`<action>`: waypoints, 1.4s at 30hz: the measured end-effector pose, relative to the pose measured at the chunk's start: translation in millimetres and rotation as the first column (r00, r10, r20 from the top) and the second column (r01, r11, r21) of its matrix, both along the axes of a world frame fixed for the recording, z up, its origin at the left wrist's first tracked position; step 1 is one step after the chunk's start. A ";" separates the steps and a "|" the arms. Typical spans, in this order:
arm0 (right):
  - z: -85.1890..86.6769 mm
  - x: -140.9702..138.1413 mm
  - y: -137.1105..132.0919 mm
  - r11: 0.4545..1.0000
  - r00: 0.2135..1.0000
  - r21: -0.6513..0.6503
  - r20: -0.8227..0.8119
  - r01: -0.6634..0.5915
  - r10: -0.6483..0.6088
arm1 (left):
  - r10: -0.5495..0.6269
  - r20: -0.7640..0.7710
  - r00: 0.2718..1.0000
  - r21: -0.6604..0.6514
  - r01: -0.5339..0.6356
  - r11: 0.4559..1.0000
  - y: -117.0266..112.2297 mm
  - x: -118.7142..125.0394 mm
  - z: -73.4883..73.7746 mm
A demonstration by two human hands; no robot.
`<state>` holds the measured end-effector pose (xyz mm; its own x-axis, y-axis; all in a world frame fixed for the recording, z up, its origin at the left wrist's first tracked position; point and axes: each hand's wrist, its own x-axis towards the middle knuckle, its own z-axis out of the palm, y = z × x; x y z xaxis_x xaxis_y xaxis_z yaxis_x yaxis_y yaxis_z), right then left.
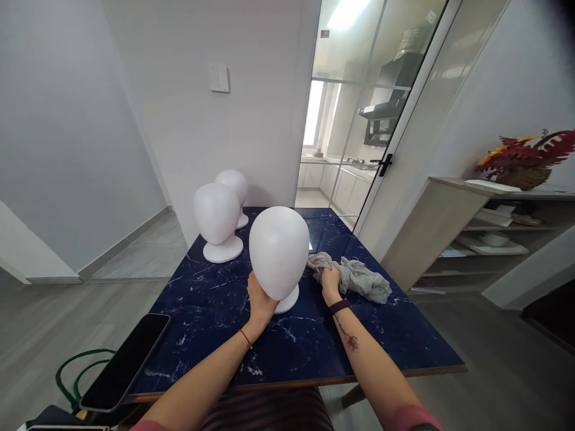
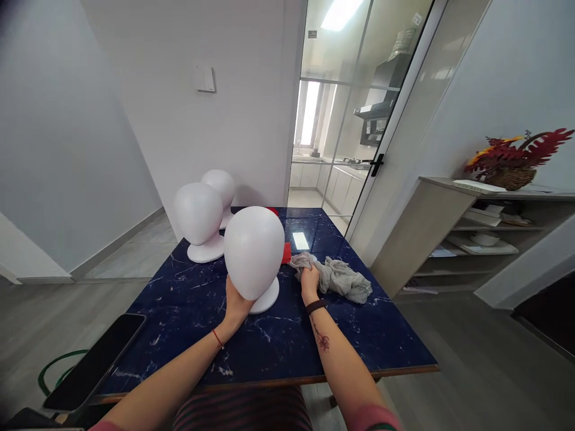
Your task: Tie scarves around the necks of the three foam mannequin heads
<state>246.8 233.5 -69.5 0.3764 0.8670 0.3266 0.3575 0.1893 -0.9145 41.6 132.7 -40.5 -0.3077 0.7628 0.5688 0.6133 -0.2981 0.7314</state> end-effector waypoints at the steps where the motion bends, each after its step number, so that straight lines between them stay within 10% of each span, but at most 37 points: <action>1: 0.4 -3.2 -1.4 1.000 1.000 -0.022 -0.020 0.019 -0.019 | 0.017 -0.005 1.000 -0.002 -0.018 1.000 0.5 -0.4 -0.9; 25: 13.7 -9.6 -10.8 0.998 0.999 -0.063 -0.047 0.010 -0.013 | 0.004 -0.042 0.999 -0.079 -0.007 0.997 2.2 -7.3 1.7; 31: 57.2 2.8 -81.0 0.989 0.988 0.096 0.092 0.111 -0.120 | -0.029 0.099 0.995 -0.180 0.046 0.983 -72.2 -28.2 20.1; 34: 70.6 -8.6 -149.7 0.985 0.969 0.130 0.233 -0.111 0.078 | -0.229 0.229 0.946 -0.175 0.271 0.946 -122.3 -23.2 18.4; 38: 73.5 -53.5 -225.3 0.736 0.658 -0.017 0.436 -0.677 0.615 | -0.368 0.561 0.742 -0.259 0.580 0.773 -144.1 2.5 0.2; 42: 74.9 -84.0 -252.9 0.516 0.405 -0.026 0.586 -0.856 0.702 | -0.236 0.617 0.751 -0.378 0.546 0.747 -146.2 15.1 -24.2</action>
